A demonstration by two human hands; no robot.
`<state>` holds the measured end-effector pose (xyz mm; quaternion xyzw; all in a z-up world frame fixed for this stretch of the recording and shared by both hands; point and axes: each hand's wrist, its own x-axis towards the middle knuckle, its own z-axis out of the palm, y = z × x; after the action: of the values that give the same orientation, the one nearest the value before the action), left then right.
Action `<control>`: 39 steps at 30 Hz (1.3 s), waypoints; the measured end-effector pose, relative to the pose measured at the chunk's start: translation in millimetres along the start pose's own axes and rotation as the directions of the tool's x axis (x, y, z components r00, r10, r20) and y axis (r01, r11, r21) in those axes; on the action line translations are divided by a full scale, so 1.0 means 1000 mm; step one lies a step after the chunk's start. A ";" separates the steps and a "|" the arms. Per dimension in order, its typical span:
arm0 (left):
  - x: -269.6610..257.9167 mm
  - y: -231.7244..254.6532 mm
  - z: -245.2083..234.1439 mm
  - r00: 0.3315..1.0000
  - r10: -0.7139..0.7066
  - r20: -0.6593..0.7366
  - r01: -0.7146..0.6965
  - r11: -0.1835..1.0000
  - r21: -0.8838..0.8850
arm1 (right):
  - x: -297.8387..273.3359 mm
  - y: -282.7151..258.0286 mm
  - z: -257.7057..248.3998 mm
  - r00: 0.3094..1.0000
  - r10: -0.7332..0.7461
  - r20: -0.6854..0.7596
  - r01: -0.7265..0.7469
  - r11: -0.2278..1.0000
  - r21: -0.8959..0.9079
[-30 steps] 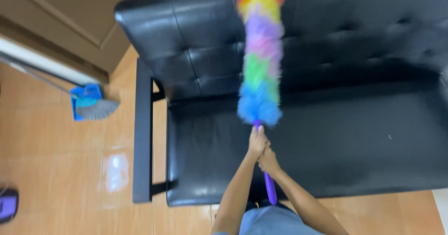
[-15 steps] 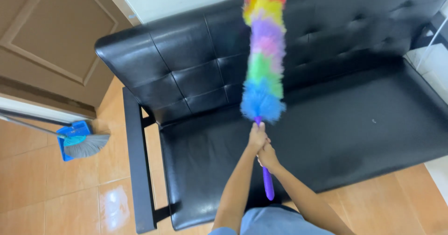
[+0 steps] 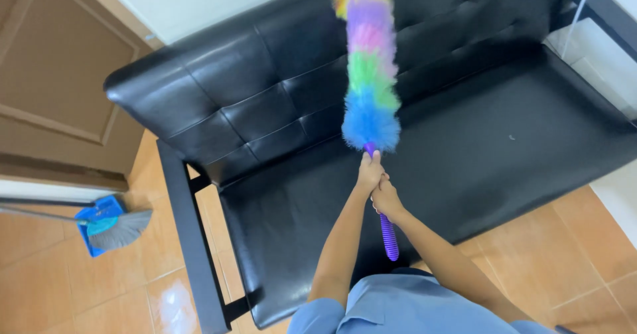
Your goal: The person picks up a rainbow-colored feather duster and dusts a black leather sofa. They move the duster across the seat cushions and backrest, repeatedly wiping different sections of the sofa.
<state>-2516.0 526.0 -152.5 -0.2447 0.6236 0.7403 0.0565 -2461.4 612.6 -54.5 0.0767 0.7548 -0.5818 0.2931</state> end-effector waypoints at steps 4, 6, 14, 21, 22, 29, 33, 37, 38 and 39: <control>-0.001 -0.025 0.032 0.999 0.022 -0.042 -0.033 0.953 -0.302 | 0.069 0.105 -0.045 0.882 -0.459 0.105 0.456 0.774 -0.440; 0.002 -0.002 0.066 0.996 -0.004 -0.087 -0.020 0.961 -0.274 | 0.106 0.141 -0.080 0.821 -0.562 0.100 0.538 0.702 -0.467; 0.096 -0.023 0.230 0.996 0.051 -0.074 -0.043 0.993 0.109 | 0.101 0.052 -0.231 0.993 -0.070 0.094 0.058 0.991 0.123; 0.130 -0.039 0.336 0.973 -0.025 -0.228 -0.035 0.966 -0.254 | 0.141 0.049 -0.359 0.983 -0.073 0.170 0.123 0.944 -0.306; 0.133 -0.029 0.354 0.967 -0.024 -0.253 -0.024 0.982 -0.186 | 0.142 0.045 -0.376 0.983 -0.073 0.166 0.113 0.962 -0.250; 0.181 -0.028 0.388 0.990 0.101 -0.097 -0.077 0.972 0.223 | 0.134 -0.005 -0.406 0.992 0.001 0.123 -0.030 0.972 0.232; 0.171 -0.027 0.380 0.984 0.135 -0.113 -0.143 0.988 -0.062 | 0.127 -0.024 -0.411 0.985 -0.029 0.169 0.026 0.999 0.021; 0.159 0.013 0.447 0.993 -0.018 -0.113 0.011 0.998 -0.058 | 0.135 -0.014 -0.466 0.992 0.054 0.117 -0.061 0.997 0.053; 0.171 0.009 0.469 0.995 -0.028 -0.095 0.023 0.998 -0.057 | 0.138 -0.010 -0.481 0.993 0.066 0.100 -0.072 0.996 0.058; 0.187 0.010 0.486 0.999 -0.018 -0.043 0.019 1.000 0.022 | 0.145 -0.009 -0.493 0.995 0.057 0.076 -0.067 0.988 0.139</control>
<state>-2825.3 944.5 -174.4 -0.2656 0.6307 0.7272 0.0529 -2758.2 1032.7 -49.8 0.0998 0.6977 -0.6269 0.3319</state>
